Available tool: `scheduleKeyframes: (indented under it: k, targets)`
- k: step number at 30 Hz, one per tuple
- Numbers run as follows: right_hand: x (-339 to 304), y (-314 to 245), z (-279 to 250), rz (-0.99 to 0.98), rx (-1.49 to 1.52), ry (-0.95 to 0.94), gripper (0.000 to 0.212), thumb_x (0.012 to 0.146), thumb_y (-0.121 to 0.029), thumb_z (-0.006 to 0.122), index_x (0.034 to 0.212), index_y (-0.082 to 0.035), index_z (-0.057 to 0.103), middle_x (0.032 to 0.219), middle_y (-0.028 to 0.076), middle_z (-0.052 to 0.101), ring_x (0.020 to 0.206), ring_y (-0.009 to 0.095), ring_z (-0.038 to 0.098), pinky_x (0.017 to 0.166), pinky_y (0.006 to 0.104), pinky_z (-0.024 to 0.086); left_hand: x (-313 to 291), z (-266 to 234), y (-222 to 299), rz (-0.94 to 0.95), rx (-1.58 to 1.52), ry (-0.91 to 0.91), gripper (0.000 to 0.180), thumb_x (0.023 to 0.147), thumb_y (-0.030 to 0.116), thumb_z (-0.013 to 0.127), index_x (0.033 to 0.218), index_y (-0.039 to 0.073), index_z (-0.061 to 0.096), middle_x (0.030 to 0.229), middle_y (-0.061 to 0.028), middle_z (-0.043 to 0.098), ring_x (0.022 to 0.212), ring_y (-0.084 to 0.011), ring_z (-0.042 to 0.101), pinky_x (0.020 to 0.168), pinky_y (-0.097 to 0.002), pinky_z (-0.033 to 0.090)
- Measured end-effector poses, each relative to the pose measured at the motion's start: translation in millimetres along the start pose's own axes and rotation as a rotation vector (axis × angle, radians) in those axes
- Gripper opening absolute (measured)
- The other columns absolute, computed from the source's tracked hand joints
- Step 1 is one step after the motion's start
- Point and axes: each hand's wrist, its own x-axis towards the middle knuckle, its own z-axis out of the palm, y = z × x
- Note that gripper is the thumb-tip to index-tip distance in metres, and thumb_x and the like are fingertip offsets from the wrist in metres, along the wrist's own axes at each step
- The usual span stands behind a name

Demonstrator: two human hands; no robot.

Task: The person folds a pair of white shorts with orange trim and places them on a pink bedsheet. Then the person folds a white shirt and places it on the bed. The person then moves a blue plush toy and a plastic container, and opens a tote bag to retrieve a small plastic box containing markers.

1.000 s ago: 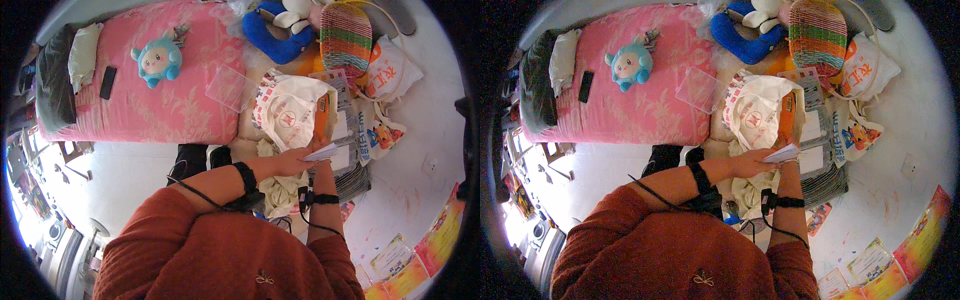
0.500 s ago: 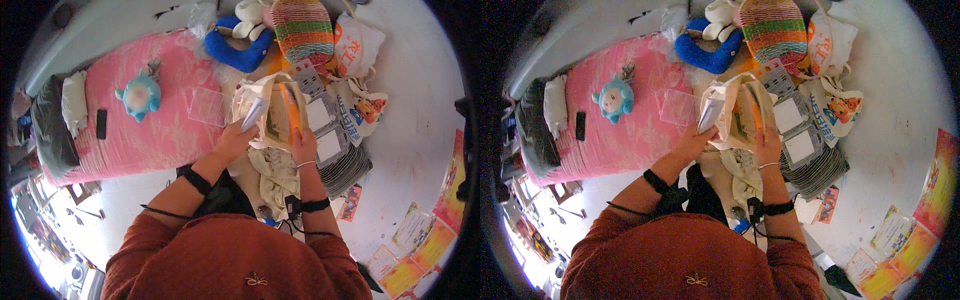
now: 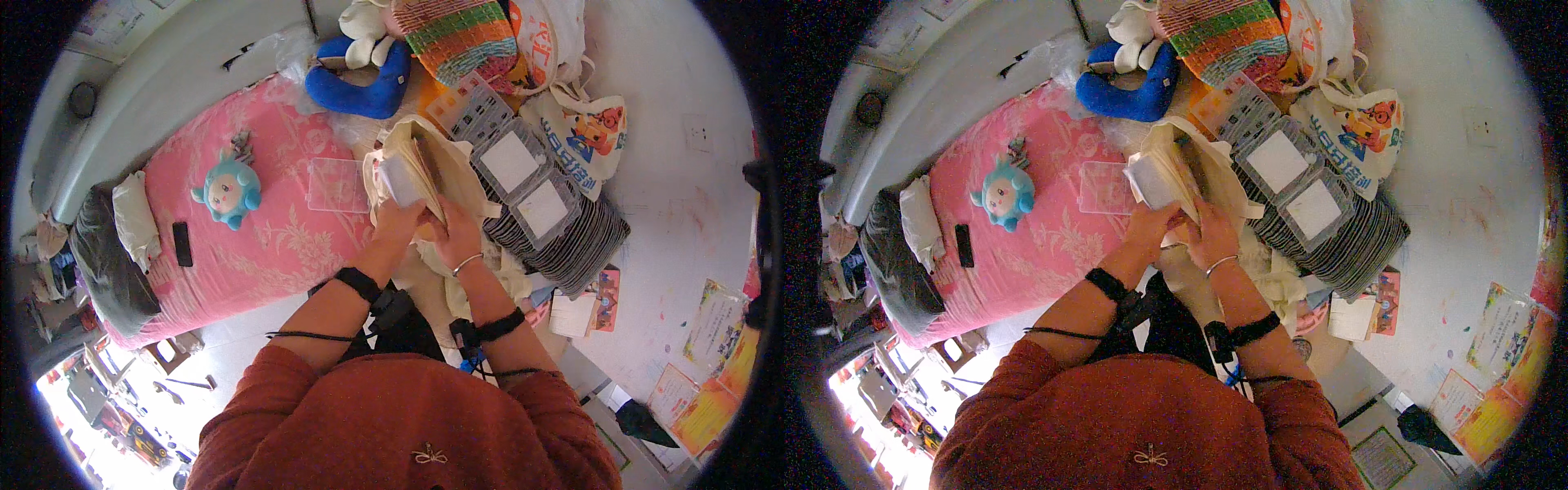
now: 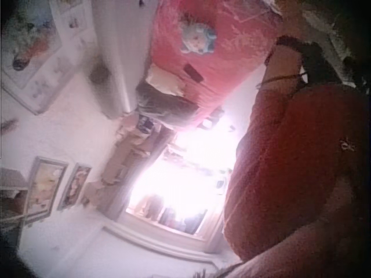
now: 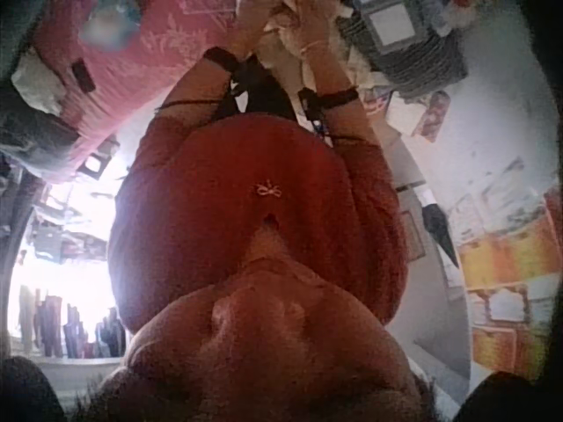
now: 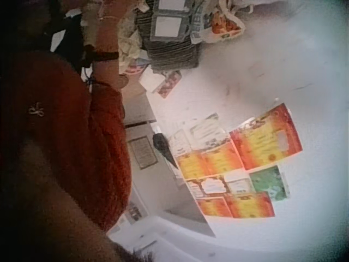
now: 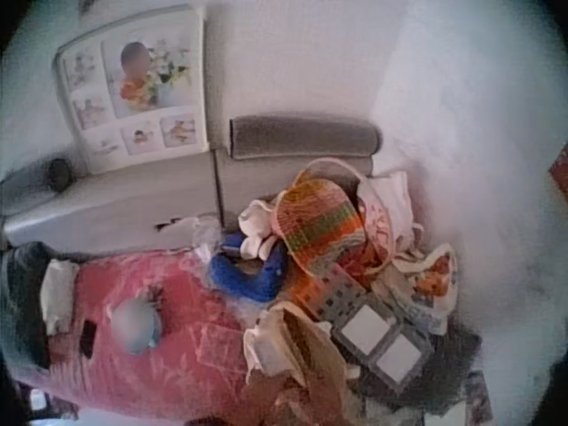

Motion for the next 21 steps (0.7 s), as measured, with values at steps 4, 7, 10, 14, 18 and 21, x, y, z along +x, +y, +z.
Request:
scheduleKeyframes:
  k: [4,7,10,14,18,21]
  targets:
    - [3,3,-3,0.026,0.049,-0.096,0.043,0.087,-0.024,0.061,0.124,-0.004,0.053,0.103,0.02,0.063,0.09,0.038,0.061,0.079,0.0436,0.048,6,-1,-5,0.064,0.001,0.04,0.026,0.085,0.012,0.064,0.105,-0.003,0.061,0.094,-0.0156,0.067,0.08,-0.0237,0.068,0.07,-0.0335,0.055]
    - [8,4,0,-0.058,0.057,-0.004,0.044,0.088,-0.028,0.06,0.123,-0.003,0.054,0.099,0.02,0.062,0.084,0.037,0.061,0.075,0.0435,0.048,10,-1,-6,0.027,-0.105,0.002,0.025,0.086,0.012,0.063,0.107,-0.001,0.06,0.095,-0.0138,0.066,0.079,-0.023,0.067,0.069,-0.0329,0.055]
    - [10,5,5,-0.026,0.071,-0.021,0.042,0.089,-0.03,0.059,0.119,-0.002,0.056,0.097,0.02,0.062,0.082,0.037,0.061,0.074,0.0429,0.048,12,0,-5,0.035,-0.095,-0.03,0.028,0.087,0.017,0.061,0.107,-0.002,0.06,0.095,-0.0107,0.066,0.079,-0.0219,0.066,0.069,-0.0316,0.055]
    - [11,11,7,-0.079,0.08,0.0,0.041,0.089,-0.031,0.059,0.117,-0.001,0.058,0.097,0.019,0.062,0.084,0.035,0.061,0.076,0.0405,0.049,15,-2,-7,0.05,0.216,0.004,0.028,0.087,0.015,0.064,0.11,0.0,0.058,0.095,-0.0101,0.065,0.083,-0.0211,0.064,0.071,-0.0357,0.054]
    - [12,23,6,0.088,0.247,-0.067,0.05,0.086,-0.037,0.061,0.121,0.0,0.057,0.105,0.023,0.062,0.099,0.04,0.057,0.089,0.043,0.045,21,-4,-13,-0.029,-0.036,-0.015,0.026,0.088,0.013,0.064,0.11,0.001,0.057,0.096,-0.0102,0.064,0.083,-0.0211,0.063,0.073,-0.0381,0.054]
    - [13,29,10,0.163,0.225,-0.055,0.053,0.087,-0.04,0.061,0.122,-0.001,0.056,0.107,0.023,0.061,0.101,0.039,0.056,0.092,0.0422,0.044,24,-6,-18,-0.07,-0.073,0.016,0.025,0.089,0.013,0.063,0.11,0.001,0.057,0.098,-0.0103,0.064,0.083,-0.0218,0.063,0.073,-0.0373,0.054]
